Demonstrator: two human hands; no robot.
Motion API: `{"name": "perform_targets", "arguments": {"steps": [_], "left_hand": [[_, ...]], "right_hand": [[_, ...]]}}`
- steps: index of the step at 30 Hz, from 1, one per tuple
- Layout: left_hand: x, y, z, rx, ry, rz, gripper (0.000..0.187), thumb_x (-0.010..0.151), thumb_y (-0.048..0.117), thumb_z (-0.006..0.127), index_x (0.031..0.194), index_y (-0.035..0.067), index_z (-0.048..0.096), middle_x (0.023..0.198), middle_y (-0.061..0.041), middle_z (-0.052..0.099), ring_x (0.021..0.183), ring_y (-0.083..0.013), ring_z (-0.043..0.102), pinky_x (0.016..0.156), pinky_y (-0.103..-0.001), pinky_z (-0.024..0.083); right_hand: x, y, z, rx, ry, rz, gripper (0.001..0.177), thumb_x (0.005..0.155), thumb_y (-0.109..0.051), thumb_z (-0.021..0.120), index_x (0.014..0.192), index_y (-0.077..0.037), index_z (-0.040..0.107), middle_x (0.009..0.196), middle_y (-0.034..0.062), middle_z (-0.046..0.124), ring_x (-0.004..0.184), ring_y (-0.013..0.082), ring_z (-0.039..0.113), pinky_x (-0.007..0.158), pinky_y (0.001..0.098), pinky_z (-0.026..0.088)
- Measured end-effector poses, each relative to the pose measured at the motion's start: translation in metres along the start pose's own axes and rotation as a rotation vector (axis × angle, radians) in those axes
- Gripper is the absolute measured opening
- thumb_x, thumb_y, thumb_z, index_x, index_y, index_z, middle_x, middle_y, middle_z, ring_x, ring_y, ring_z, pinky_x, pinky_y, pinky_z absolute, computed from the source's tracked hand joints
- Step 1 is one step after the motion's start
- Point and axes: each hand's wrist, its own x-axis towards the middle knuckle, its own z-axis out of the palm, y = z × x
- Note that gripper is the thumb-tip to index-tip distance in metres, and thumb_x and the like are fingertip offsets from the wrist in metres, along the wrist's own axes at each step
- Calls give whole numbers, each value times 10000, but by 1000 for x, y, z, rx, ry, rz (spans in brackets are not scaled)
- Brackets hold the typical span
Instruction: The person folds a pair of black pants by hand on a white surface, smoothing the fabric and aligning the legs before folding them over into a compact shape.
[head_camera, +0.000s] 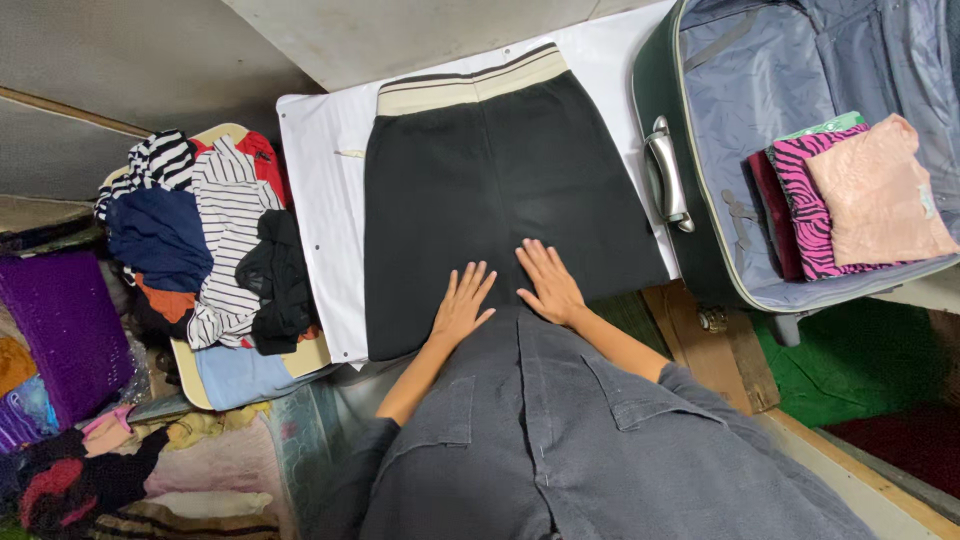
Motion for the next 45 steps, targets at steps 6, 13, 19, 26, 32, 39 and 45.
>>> {"name": "perform_targets", "arguments": {"steps": [6,13,19,26,32,39,45], "left_hand": [[-43,-17,-28,-16,95,-342,800,959,414,594,1623,110,270,1702,-161,200,1577,-350,157,1257,-589,113],[-108,-54,-31,105,194,-732,793,980,434,548,1638,125,231,1712,-155,153,1579,-365,123,1257,-581,77],[-108,-56,-15,129,184,-793,784,987,410,524,1646,122,212,1725,-138,114,1581,-382,73,1260,-574,39],[-99,-47,-17,85,290,-827,798,940,313,597,1637,91,279,1723,-161,157,1579,-411,98,1258,-610,27],[-41,-13,-36,-39,358,-790,730,791,267,700,1462,56,506,1632,-257,285,1532,-454,190,1213,-683,48],[37,31,-33,-218,145,-493,622,837,307,742,1394,103,556,1586,-214,359,1511,-391,276,1213,-739,47],[43,13,-41,-177,140,-540,695,821,282,755,1443,93,509,1602,-263,298,1493,-440,227,1191,-717,52]], "right_hand": [[-27,39,-18,-183,174,446,831,956,-395,610,1619,-27,270,1697,196,222,1581,362,170,1277,520,126],[-81,107,-46,-303,252,706,847,966,-429,639,1645,-64,287,1636,259,292,1525,425,272,1237,532,211],[-86,116,-37,-294,366,686,829,997,-403,617,1647,-25,268,1626,278,338,1455,450,351,1188,535,274],[-86,126,-30,-267,359,697,856,985,-390,641,1627,34,267,1603,288,348,1450,443,356,1204,528,282],[-93,128,-32,-229,308,781,903,910,-375,733,1572,54,292,1559,283,377,1435,433,365,1145,539,335],[-78,129,-49,-226,172,985,804,779,-337,875,1373,16,462,1302,231,498,1223,416,505,962,553,478],[-72,117,-64,-168,177,1003,751,786,-317,872,1345,1,483,1299,214,526,1247,407,512,997,554,460]]}}
